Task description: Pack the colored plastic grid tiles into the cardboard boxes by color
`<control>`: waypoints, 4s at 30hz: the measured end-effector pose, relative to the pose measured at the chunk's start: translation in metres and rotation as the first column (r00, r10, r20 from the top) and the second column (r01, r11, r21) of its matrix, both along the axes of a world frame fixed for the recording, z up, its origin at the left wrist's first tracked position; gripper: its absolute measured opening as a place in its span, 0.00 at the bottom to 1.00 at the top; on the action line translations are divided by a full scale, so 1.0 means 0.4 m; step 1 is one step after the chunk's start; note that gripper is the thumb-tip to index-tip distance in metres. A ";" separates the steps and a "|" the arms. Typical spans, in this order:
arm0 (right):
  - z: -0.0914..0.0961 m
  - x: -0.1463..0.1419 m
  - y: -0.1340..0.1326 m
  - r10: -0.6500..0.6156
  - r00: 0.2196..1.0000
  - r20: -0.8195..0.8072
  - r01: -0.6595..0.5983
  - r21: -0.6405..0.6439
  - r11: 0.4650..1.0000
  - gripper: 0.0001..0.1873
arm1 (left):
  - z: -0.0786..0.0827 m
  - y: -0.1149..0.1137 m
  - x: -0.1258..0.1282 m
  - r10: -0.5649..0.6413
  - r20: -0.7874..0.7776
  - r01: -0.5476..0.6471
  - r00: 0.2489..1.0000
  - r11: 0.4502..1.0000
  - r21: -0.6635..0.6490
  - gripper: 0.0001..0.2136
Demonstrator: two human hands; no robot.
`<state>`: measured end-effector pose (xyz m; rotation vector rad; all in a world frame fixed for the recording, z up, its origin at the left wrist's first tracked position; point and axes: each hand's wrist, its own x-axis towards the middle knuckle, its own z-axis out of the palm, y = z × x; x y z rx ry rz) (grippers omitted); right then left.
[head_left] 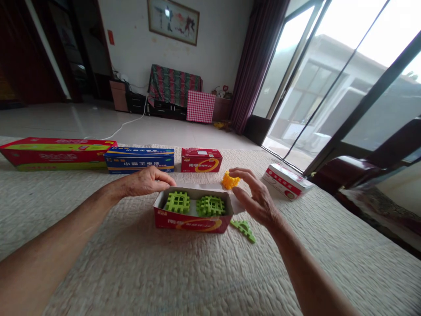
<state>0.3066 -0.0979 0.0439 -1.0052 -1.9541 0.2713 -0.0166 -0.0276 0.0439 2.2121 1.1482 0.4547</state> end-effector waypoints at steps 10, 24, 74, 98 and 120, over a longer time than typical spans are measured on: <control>-0.196 0.202 0.077 -0.175 0.985 -0.008 0.165 -0.288 0.943 0.27 | -0.010 0.016 -0.011 -0.068 -0.030 0.066 0.997 0.997 -0.043 0.14; -0.206 0.202 0.070 -0.163 0.980 0.116 0.188 -0.252 0.949 0.26 | -0.007 0.008 -0.010 -0.045 -0.045 0.044 0.998 0.999 -0.030 0.16; 0.018 0.001 -0.012 0.117 0.980 0.160 -0.107 -0.070 0.992 0.24 | -0.014 0.014 -0.006 -0.035 0.079 0.042 0.996 0.996 -0.085 0.14; -0.030 0.116 0.042 -0.175 0.944 0.280 0.210 -0.098 0.973 0.26 | -0.022 0.020 -0.008 -0.019 0.079 0.026 0.997 0.996 -0.085 0.13; -0.131 0.172 0.060 -0.486 0.868 -0.103 0.401 -0.431 0.808 0.24 | -0.013 -0.006 -0.003 0.034 0.265 0.010 0.964 0.987 -0.162 0.12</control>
